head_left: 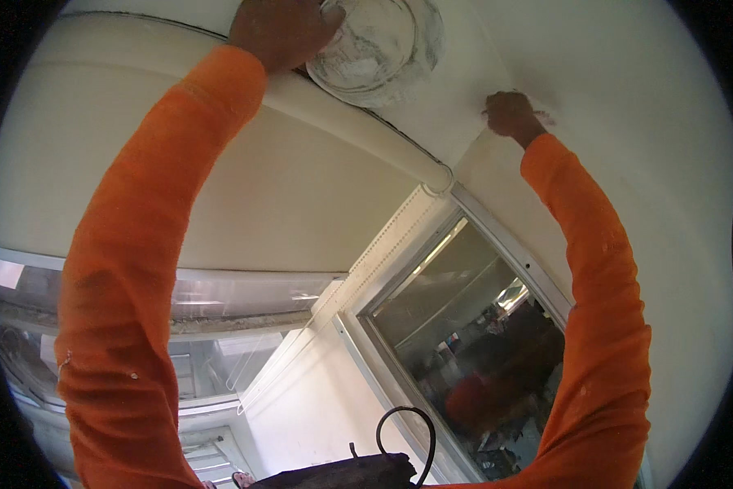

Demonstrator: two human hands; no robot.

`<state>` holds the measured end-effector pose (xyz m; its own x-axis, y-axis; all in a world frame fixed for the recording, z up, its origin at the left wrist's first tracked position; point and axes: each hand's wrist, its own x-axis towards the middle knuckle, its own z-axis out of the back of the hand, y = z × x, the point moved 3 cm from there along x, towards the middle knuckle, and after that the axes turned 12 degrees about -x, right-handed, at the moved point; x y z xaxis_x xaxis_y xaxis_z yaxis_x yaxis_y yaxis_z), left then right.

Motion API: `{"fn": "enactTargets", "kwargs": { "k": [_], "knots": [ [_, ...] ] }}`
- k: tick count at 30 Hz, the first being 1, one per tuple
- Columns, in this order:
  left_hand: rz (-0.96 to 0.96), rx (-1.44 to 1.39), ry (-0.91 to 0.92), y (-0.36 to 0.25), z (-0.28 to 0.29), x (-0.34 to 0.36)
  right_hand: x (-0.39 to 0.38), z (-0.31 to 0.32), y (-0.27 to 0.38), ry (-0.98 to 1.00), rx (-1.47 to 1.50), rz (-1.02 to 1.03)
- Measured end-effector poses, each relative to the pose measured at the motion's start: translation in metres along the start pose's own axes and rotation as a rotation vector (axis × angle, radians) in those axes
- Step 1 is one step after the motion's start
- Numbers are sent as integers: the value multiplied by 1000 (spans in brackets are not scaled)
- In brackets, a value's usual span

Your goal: The person applies plaster along the ceiling and wall corners using a putty knife while holding a bowl of compound, repeatedly scooping plaster and smoothing the seams.

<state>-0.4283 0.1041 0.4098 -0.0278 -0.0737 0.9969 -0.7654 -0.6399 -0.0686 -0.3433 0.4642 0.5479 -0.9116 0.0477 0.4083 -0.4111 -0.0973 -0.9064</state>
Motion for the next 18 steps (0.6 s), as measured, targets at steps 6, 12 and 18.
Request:
{"fn": "enactTargets", "kwargs": {
  "k": [6, 12, 18],
  "knots": [
    [-47, 13, -47, -1, -4, 0, -10, -24, 56, 154, -179, 128],
    [-12, -106, -23, -6, -4, 5, -3, -10, 41, 120, -123, 132],
    [-30, -25, -62, 0, -2, 0, 4, -3, -17, -139, -193, -47]
  ]
}}
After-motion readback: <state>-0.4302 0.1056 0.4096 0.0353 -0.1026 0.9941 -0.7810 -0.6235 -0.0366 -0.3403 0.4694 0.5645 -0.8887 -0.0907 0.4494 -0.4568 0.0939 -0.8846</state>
